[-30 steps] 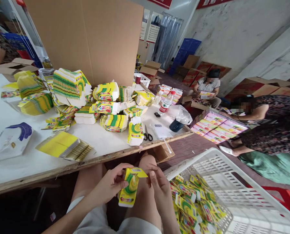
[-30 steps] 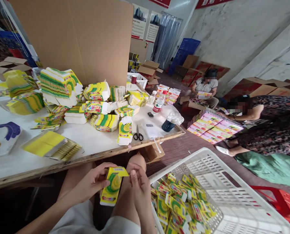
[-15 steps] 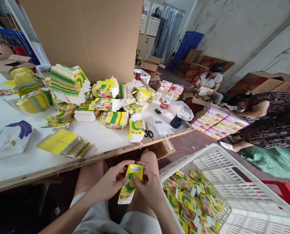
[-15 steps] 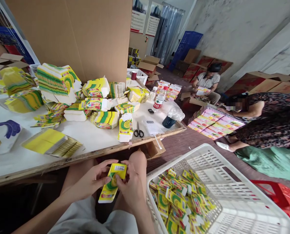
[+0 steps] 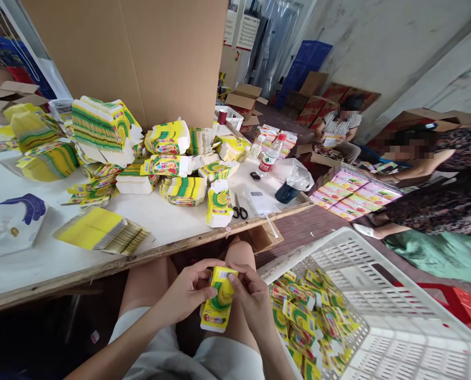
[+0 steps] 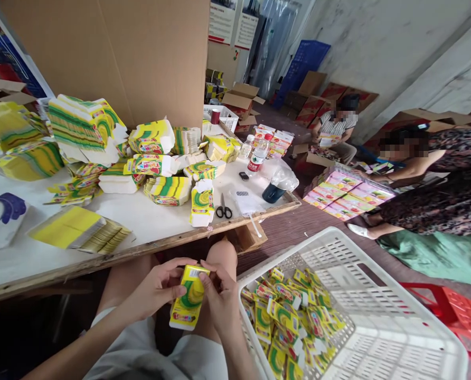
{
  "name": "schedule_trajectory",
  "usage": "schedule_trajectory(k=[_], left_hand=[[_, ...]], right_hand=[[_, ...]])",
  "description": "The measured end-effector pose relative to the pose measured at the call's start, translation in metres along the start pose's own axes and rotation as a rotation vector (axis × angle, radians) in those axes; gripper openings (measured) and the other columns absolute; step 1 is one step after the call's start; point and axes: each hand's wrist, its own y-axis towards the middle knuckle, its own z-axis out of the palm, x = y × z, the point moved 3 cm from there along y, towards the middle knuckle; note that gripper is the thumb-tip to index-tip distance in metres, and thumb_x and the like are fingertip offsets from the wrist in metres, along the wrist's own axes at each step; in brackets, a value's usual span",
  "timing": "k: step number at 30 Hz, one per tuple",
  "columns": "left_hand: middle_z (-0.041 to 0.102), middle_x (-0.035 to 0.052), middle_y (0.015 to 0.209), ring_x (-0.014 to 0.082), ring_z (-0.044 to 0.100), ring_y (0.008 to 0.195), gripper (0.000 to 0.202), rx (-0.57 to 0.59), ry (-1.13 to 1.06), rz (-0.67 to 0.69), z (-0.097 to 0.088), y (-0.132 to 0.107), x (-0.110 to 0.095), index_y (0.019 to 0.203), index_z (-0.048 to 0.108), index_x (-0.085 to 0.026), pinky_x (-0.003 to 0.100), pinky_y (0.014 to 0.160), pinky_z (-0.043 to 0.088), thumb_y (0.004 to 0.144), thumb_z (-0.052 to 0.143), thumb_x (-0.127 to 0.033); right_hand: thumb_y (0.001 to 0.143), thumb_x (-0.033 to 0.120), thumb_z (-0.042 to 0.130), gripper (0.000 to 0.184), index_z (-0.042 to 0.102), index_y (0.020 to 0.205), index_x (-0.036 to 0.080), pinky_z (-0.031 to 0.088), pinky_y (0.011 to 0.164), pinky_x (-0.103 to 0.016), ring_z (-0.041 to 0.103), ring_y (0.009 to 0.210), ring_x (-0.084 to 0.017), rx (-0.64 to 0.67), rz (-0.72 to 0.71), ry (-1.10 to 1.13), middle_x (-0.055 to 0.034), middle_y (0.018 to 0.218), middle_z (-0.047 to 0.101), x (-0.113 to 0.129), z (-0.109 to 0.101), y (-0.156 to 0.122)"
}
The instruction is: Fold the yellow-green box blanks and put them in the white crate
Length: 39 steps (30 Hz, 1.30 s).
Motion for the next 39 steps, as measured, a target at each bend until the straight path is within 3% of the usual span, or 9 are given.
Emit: schedule_trajectory(k=[8,11,13,15,17,20,23,30,39], left_hand=[[0.072,0.0103,0.122,0.0240,0.070,0.105,0.040,-0.012,0.364,0.180,0.031,0.016,0.003,0.126,0.065,-0.019,0.031,0.088,0.056,0.088,0.060,-0.012],[0.067,0.0107,0.134,0.0256,0.061,0.124,0.039,-0.020,0.701,0.418,0.028,0.035,-0.011,0.132,0.062,-0.021,0.040,0.106,0.049,0.095,0.052,-0.017],[0.053,0.0127,0.150,0.0279,0.045,0.141,0.046,-0.120,0.996,0.566,0.015,0.055,-0.025,0.140,0.053,-0.020,0.047,0.118,0.036,0.094,0.055,-0.021],[0.040,0.0166,0.158,0.0315,0.033,0.148,0.060,-0.254,1.238,0.596,-0.004,0.080,-0.036,0.148,0.042,-0.015,0.054,0.122,0.028,0.091,0.061,-0.024],[0.048,0.0187,0.152,0.0333,0.039,0.144,0.055,-0.301,1.298,0.592,-0.022,0.100,-0.042,0.143,0.049,-0.013,0.058,0.120,0.030,0.090,0.062,-0.021],[0.071,0.0135,0.127,0.0278,0.062,0.125,0.030,-0.308,1.315,0.605,-0.040,0.114,-0.041,0.119,0.068,-0.017,0.049,0.108,0.049,0.096,0.050,-0.015],[0.074,0.0105,0.120,0.0254,0.066,0.118,0.024,-0.320,1.329,0.663,-0.046,0.110,-0.036,0.113,0.071,-0.020,0.043,0.102,0.055,0.095,0.054,-0.019],[0.074,0.0073,0.107,0.0218,0.070,0.103,0.023,-0.378,1.294,0.880,-0.046,0.096,-0.035,0.109,0.071,-0.022,0.041,0.092,0.062,0.098,0.051,-0.019],[0.069,0.0134,0.114,0.0252,0.062,0.120,0.030,-0.417,1.172,1.186,-0.024,0.055,-0.036,0.121,0.064,-0.015,0.043,0.098,0.059,0.094,0.056,-0.007]], right_hand=[[0.079,0.045,0.076,0.026,0.074,0.088,0.020,0.055,0.069,-0.035,0.069,0.076,-0.024,-0.122,-0.035,0.007,-0.0073,0.082,0.075,-0.005,-0.025,-0.002],[0.084,0.049,0.069,0.030,0.075,0.088,0.020,0.052,0.069,-0.038,0.066,0.078,-0.026,-0.339,-0.174,-0.309,-0.0103,0.086,0.074,0.008,-0.057,-0.007],[0.086,0.055,0.063,0.039,0.076,0.090,0.019,0.048,0.078,-0.045,0.062,0.086,-0.030,-0.583,-0.302,-0.624,-0.0132,0.091,0.070,0.021,-0.080,-0.012],[0.087,0.061,0.058,0.048,0.076,0.095,0.017,0.044,0.087,-0.050,0.059,0.095,-0.033,-0.686,-0.354,-0.804,-0.0162,0.100,0.067,0.027,-0.094,-0.014],[0.086,0.062,0.057,0.049,0.075,0.097,0.017,0.046,0.083,-0.046,0.060,0.089,-0.030,-0.617,-0.332,-0.790,-0.0154,0.101,0.067,0.021,-0.098,-0.014],[0.086,0.056,0.060,0.041,0.075,0.094,0.019,0.048,0.063,-0.034,0.058,0.067,-0.021,-0.442,-0.197,-0.570,-0.0101,0.089,0.070,-0.001,-0.087,-0.012],[0.085,0.056,0.062,0.041,0.075,0.091,0.018,0.049,0.059,-0.031,0.062,0.065,-0.021,-0.346,-0.044,-0.362,-0.0084,0.080,0.072,-0.018,-0.064,-0.009],[0.080,0.060,0.065,0.043,0.076,0.085,0.019,0.052,0.061,-0.029,0.060,0.061,-0.019,-0.224,0.001,-0.150,-0.0036,0.067,0.068,-0.001,-0.017,0.005],[0.071,0.071,0.070,0.056,0.081,0.084,0.018,0.050,0.051,-0.028,0.060,0.056,-0.018,-0.215,0.158,0.136,-0.0073,0.070,0.074,-0.025,-0.005,0.004]])
